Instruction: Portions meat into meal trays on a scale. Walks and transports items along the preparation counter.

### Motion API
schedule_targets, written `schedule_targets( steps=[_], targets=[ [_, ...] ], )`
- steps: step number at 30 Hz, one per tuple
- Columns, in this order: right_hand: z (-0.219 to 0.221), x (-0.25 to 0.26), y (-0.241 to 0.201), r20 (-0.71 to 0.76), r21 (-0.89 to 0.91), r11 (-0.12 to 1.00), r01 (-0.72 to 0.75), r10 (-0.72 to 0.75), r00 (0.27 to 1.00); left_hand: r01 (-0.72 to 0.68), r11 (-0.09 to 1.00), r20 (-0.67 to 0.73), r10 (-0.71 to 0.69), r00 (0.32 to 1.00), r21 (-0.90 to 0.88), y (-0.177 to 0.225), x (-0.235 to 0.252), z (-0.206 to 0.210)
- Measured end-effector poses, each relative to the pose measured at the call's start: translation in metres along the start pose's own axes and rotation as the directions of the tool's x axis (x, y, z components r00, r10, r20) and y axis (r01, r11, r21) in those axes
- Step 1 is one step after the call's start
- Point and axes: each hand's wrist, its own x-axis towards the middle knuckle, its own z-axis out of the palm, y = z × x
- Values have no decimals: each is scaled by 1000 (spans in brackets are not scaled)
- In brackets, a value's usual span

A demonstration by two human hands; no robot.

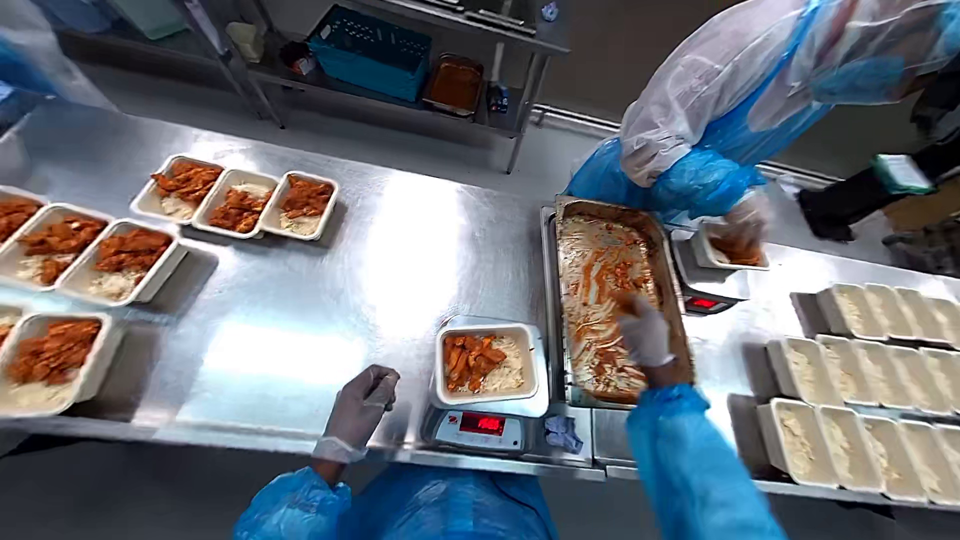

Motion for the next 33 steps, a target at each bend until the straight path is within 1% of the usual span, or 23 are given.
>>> schedule_targets(
  steps=[2,4,6,8,11,14,16,20,22,24,26,30,31,33],
  targets=[
    [6,65,42,11,-132,979,-156,159,987,59,996,-37,-57,998,66,2,-14,-9],
    [18,112,67,30,-222,950,-219,231,972,83,991,-75,-75,994,103,2,-28,-15],
    [28,147,86,44,-242,940,-240,258,965,85,992,-116,-75,990,88,-2,-44,-15],
    [40,176,101,46,-278,933,-228,250,967,99,992,-157,-87,984,72,-10,-57,-12],
    [46,201,98,90,-322,929,-182,222,971,167,985,-207,-154,966,44,-19,-68,-4],
    [42,203,92,144,-343,938,-56,111,983,208,977,-216,-193,957,50,-34,-67,6],
    [37,203,87,158,-353,935,-1,60,986,213,975,-202,-197,960,63,-34,-63,11],
    [40,217,88,269,-401,900,173,-66,961,160,978,-171,-137,976,132,-20,-57,18],
    [37,217,90,288,-427,876,224,-103,952,124,979,-150,-100,984,163,-14,-52,22],
    [32,209,89,265,-430,876,217,-107,958,121,981,-142,-99,985,154,-13,-48,25],
    [29,198,88,244,-396,897,198,-105,964,129,981,-139,-109,984,145,-15,-42,27],
    [26,173,97,234,-364,911,191,-109,966,129,980,-133,-109,985,152,-16,-34,29],
    [23,168,100,208,-346,920,181,-112,972,131,979,-135,-110,985,154,-16,-32,28],
    [12,158,110,106,-287,951,114,-86,991,130,979,-131,-109,985,159,-16,-31,26]
  ],
)
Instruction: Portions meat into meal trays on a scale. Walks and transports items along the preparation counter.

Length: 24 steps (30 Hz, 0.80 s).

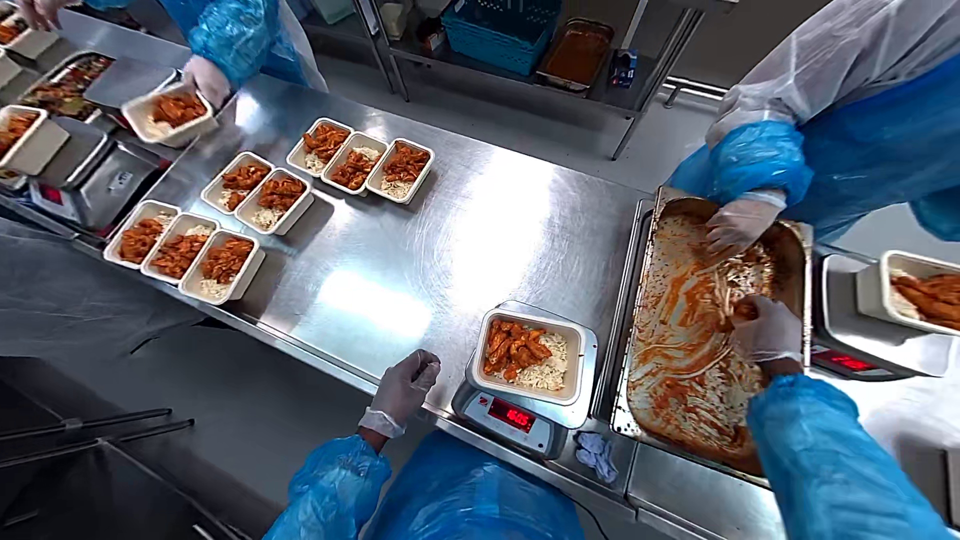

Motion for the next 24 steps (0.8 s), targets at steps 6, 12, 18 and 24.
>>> schedule_targets(
  steps=[6,12,18,24],
  targets=[
    [-33,-71,11,20,638,725,-260,322,947,-24,1000,30,24,999,-13,4,8,-4],
    [-66,-116,-10,32,849,520,-100,139,990,-57,997,83,61,995,-43,2,16,2],
    [-89,-167,-150,107,705,682,195,-373,922,-71,986,159,95,983,-151,7,13,10],
    [-10,-206,-267,294,388,711,586,-698,653,-60,984,214,95,972,-168,15,5,14]
  ],
)
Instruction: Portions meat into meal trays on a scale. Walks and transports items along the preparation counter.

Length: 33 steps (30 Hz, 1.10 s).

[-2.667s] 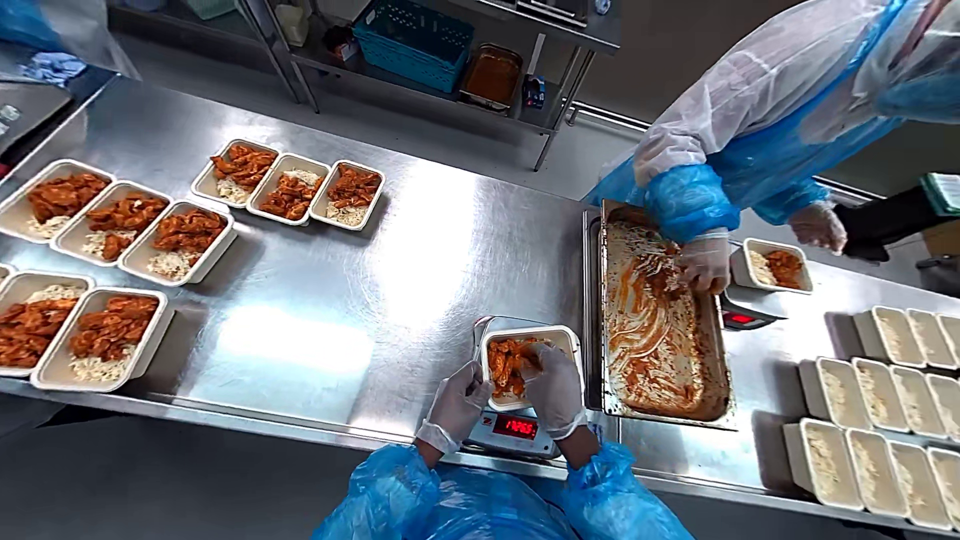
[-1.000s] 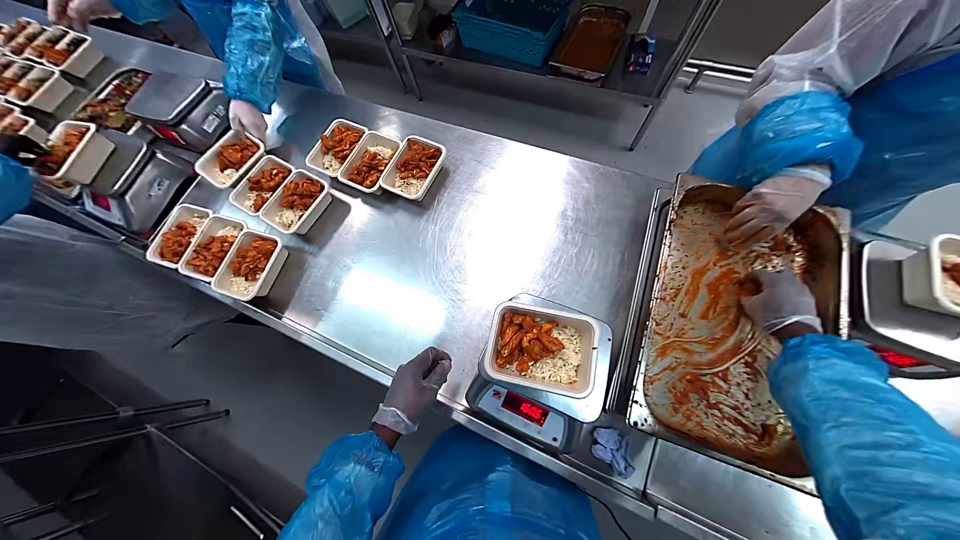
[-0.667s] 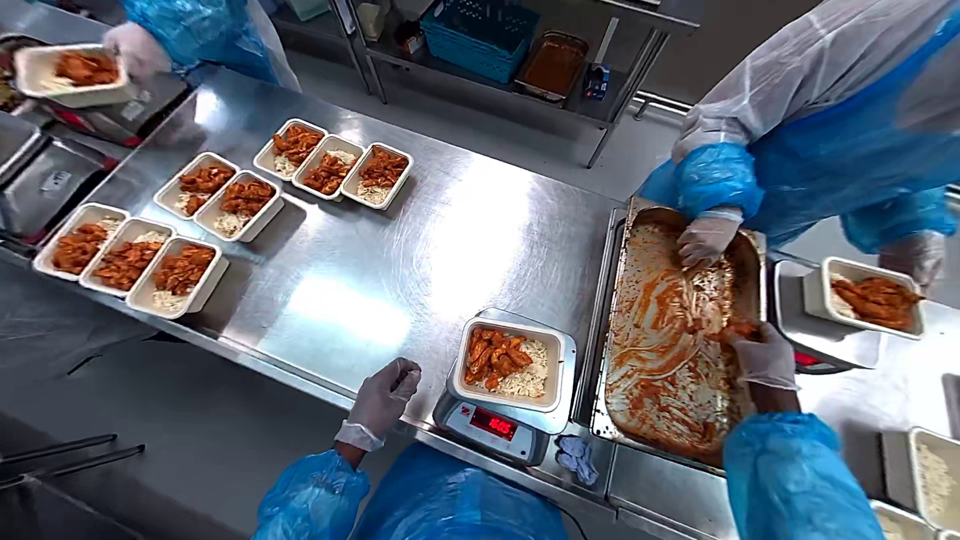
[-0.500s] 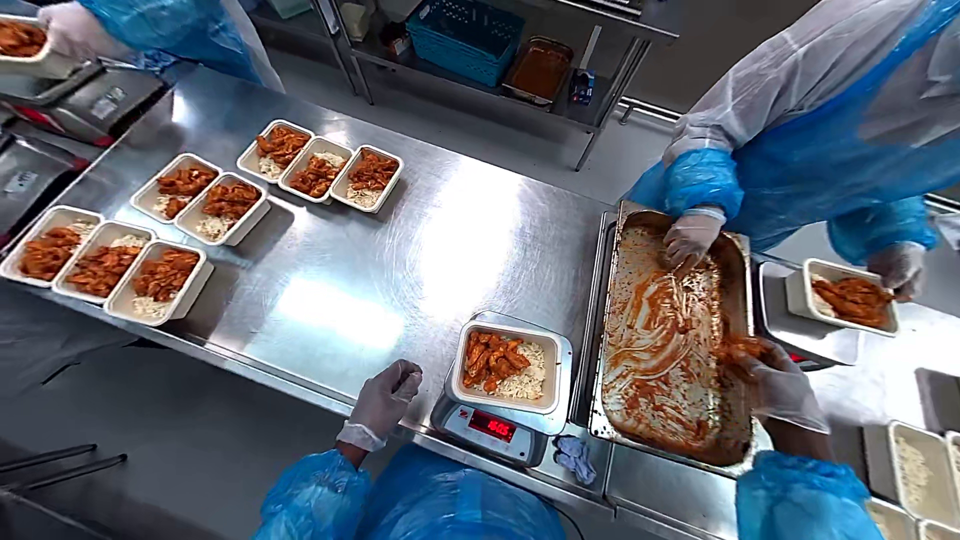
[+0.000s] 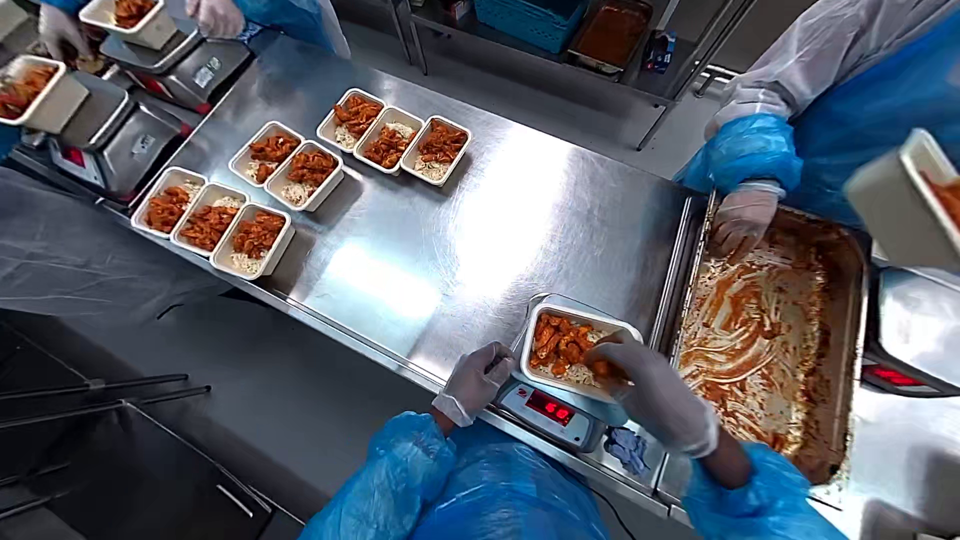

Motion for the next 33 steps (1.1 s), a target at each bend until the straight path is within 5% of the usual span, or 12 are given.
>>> schedule_targets(
  steps=[3,8,12,16,27,33],
  targets=[
    [31,18,-18,120,-124,990,-60,75,990,-6,999,-2,6,1000,-39,1,-2,0],
    [49,28,-27,-7,-131,985,-113,113,994,-52,998,14,53,999,-43,-2,-1,0],
    [57,30,-22,-77,-158,987,-7,-5,997,-65,998,57,66,996,-16,0,2,0],
    [45,25,-20,-52,-115,993,37,-43,998,-91,996,98,92,991,-17,3,3,-2],
    [40,17,-17,-20,-87,982,-166,165,986,-108,994,125,108,986,-10,3,6,-9],
    [58,31,-20,-57,-230,968,-96,86,995,-85,994,167,95,981,-62,13,8,-3]
  ],
)
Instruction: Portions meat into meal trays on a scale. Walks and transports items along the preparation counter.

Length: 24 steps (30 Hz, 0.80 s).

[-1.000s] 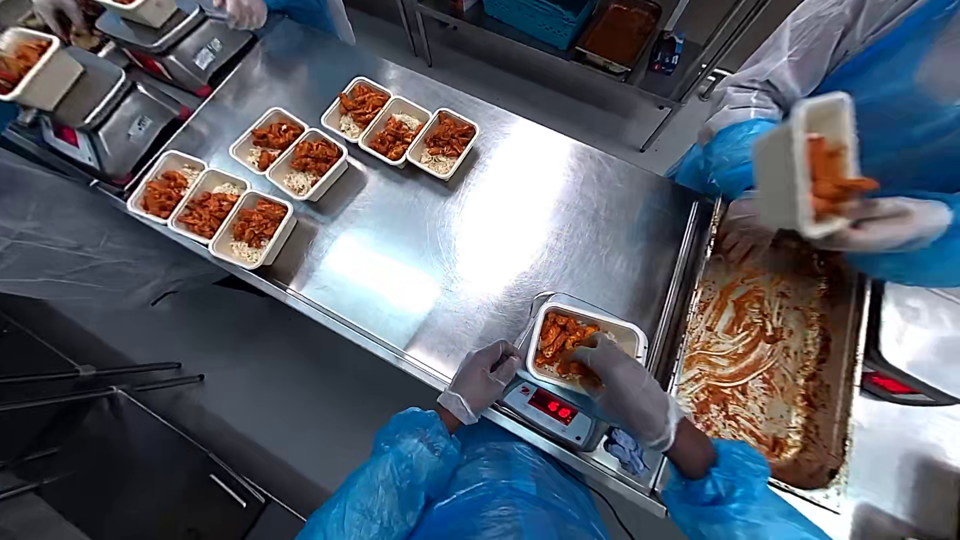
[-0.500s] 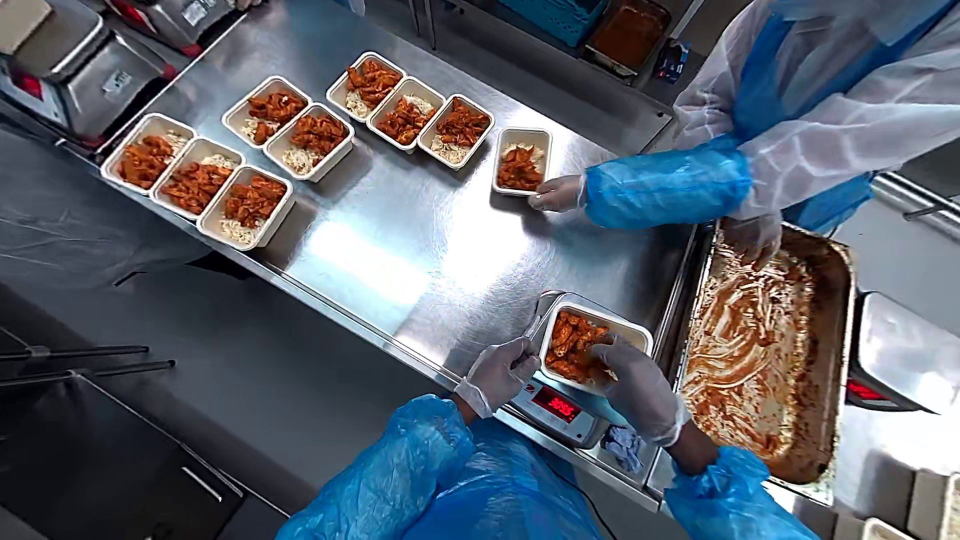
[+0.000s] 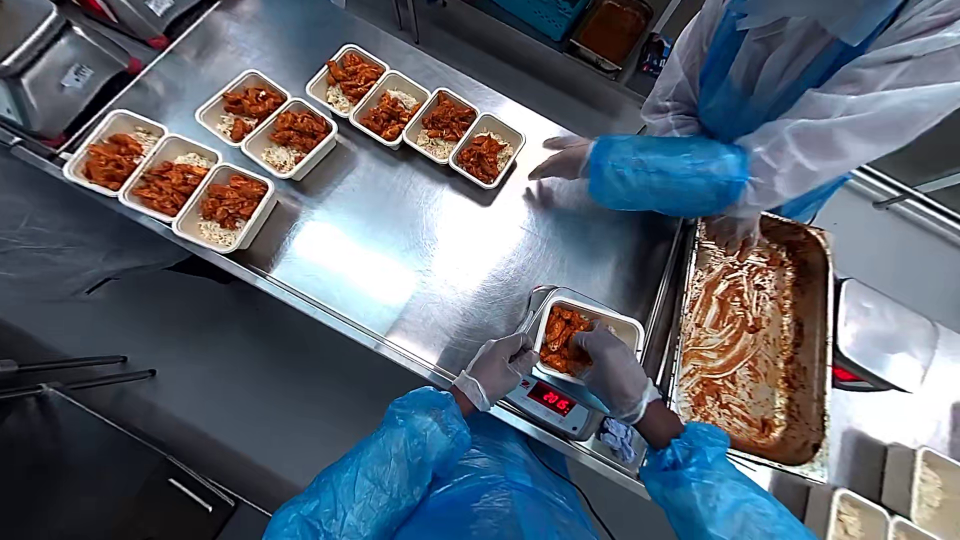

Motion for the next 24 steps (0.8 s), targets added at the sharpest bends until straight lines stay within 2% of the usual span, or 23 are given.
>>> schedule_targets(
  steps=[4,8,11,13,14,16,18,20,22,24],
  targets=[
    [-4,-4,-13,133,-32,996,-87,91,987,66,996,55,-62,997,-68,5,2,0],
    [-16,-4,-7,166,27,987,-157,151,975,75,996,59,-72,996,-40,6,8,1],
    [-43,-13,-13,82,252,934,-255,242,967,12,999,-13,-13,1000,-32,0,13,-13],
    [-54,-28,-8,-26,519,804,-289,353,935,-46,998,-91,43,995,-31,-3,22,-23],
    [-56,-37,0,-76,636,727,-259,393,916,-81,997,-142,77,987,-21,-2,26,-29],
    [-59,-61,24,-142,730,644,-231,473,870,-132,991,-239,132,962,14,10,28,-39],
    [-66,-94,70,-236,664,700,-263,530,814,-188,982,-323,188,928,33,31,24,-41],
    [-76,-130,138,-314,487,781,-390,573,757,-246,969,-372,237,898,22,53,21,-29],
    [-83,-161,209,-222,296,731,-615,679,700,-287,957,-322,283,903,35,73,12,-4],
    [-82,-179,268,-26,85,633,-770,773,633,-318,946,-202,323,925,58,90,5,36]
  ],
)
